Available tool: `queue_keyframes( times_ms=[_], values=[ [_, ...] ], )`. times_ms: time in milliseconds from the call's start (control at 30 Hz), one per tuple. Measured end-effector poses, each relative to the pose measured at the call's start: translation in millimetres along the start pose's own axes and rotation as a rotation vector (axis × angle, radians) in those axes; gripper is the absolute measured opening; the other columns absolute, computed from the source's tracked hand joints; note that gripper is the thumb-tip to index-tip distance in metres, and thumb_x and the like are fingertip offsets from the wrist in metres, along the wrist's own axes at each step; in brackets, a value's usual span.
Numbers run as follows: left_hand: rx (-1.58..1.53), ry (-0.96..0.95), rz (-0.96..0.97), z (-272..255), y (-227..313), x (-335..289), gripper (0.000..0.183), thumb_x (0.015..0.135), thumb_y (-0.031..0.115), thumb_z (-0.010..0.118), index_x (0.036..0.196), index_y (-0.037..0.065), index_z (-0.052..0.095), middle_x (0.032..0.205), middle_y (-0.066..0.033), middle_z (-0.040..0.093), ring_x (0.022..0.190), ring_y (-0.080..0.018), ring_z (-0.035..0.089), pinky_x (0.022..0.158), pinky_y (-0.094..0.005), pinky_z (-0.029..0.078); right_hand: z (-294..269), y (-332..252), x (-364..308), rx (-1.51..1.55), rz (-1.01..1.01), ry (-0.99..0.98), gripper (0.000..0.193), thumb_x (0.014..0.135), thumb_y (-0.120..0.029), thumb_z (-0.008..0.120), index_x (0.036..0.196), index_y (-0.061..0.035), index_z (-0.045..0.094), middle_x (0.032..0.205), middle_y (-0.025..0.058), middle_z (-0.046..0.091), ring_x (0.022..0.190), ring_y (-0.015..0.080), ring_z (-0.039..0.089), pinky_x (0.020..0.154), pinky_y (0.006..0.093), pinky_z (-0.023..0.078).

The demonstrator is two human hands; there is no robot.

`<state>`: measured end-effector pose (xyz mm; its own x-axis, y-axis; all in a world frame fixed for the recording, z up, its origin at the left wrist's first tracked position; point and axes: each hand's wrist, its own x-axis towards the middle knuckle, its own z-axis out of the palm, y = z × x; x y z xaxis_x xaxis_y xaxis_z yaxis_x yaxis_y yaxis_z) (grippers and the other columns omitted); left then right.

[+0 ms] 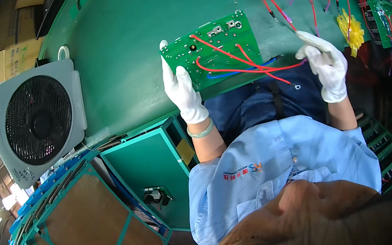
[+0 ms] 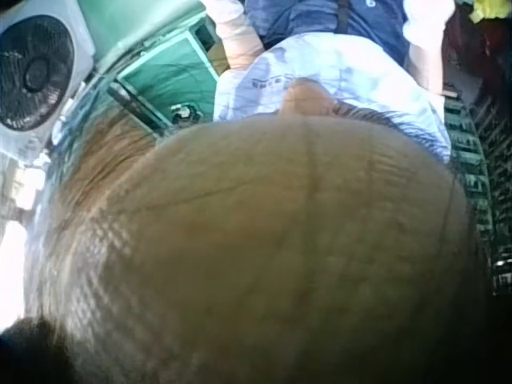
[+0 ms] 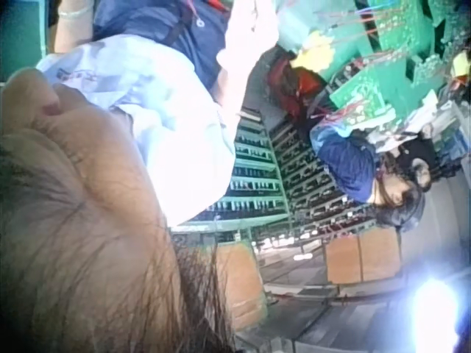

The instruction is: The person holds a green circuit board with attached wires and wipes its surface with a white cloth. They flip the board to clean both sides, focusing on the components and the board's surface. The person then places the board down and picks up another one to repeat the process.

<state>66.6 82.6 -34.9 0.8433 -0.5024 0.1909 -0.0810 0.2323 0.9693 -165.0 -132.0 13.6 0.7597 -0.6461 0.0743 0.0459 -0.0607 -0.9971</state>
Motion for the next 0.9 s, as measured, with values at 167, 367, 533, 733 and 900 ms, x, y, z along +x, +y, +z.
queue_keyframes(
  times_ms=[167, 367, 533, 733, 900],
  values=[
    [-0.105, 0.000, -0.014, 5.4, -0.1, 0.5, 0.070, 0.103, 0.043, 0.043, 0.149, -0.007, 0.026, 0.140, -0.0161, 0.048, 0.123, -0.0233, 0.053, 0.105, -0.0369, 0.042, 40.6, 2.2, 34.6, 0.014, 0.042, -0.002, 0.034, 0.094, -0.003, 0.061, 0.128, 0.0025, 0.061, 0.098, 0.0068, 0.066, 0.073, 0.0041, 0.051, 0.064, 0.0187, 0.041],
    [0.088, 0.041, 0.009, 13.1, 14.9, 0.0, 0.072, 0.104, 0.052, 0.027, 0.148, -0.004, 0.032, 0.152, -0.0140, 0.039, 0.133, -0.0233, 0.045, 0.110, -0.0358, 0.037, 56.2, 39.4, 35.4, -0.482, -0.221, -0.101, 0.033, 0.086, 0.001, 0.066, 0.120, 0.0019, 0.063, 0.105, 0.0122, 0.068, 0.096, 0.0190, 0.066, 0.084, 0.0297, 0.051],
    [0.051, 0.049, -0.097, 11.9, 20.8, -2.4, 0.079, 0.102, 0.060, 0.021, 0.148, -0.002, 0.035, 0.149, -0.0130, 0.041, 0.129, -0.0221, 0.048, 0.108, -0.0345, 0.038, 58.2, 37.7, 33.5, -0.439, -0.129, -0.139, 0.033, 0.084, 0.003, 0.065, 0.118, 0.0024, 0.063, 0.104, 0.0134, 0.068, 0.092, 0.0200, 0.067, 0.082, 0.0294, 0.051],
    [0.025, 0.111, -0.124, 16.3, 26.6, -4.6, 0.081, 0.101, 0.062, 0.021, 0.148, -0.003, 0.035, 0.149, -0.0138, 0.041, 0.129, -0.0230, 0.047, 0.109, -0.0337, 0.036, 59.2, 37.3, 32.3, -0.471, -0.096, -0.121, 0.035, 0.082, 0.005, 0.065, 0.117, 0.0022, 0.064, 0.108, 0.0139, 0.069, 0.096, 0.0208, 0.067, 0.085, 0.0296, 0.051],
    [0.044, 0.127, -0.108, 15.9, 23.5, -4.9, 0.083, 0.101, 0.062, 0.021, 0.147, -0.005, 0.035, 0.150, -0.0143, 0.041, 0.132, -0.0229, 0.044, 0.111, -0.0342, 0.034, 58.4, 41.5, 30.9, -0.470, -0.050, -0.106, 0.038, 0.080, 0.006, 0.064, 0.118, 0.0021, 0.063, 0.110, 0.0141, 0.068, 0.099, 0.0217, 0.067, 0.087, 0.0293, 0.050]
  ],
)
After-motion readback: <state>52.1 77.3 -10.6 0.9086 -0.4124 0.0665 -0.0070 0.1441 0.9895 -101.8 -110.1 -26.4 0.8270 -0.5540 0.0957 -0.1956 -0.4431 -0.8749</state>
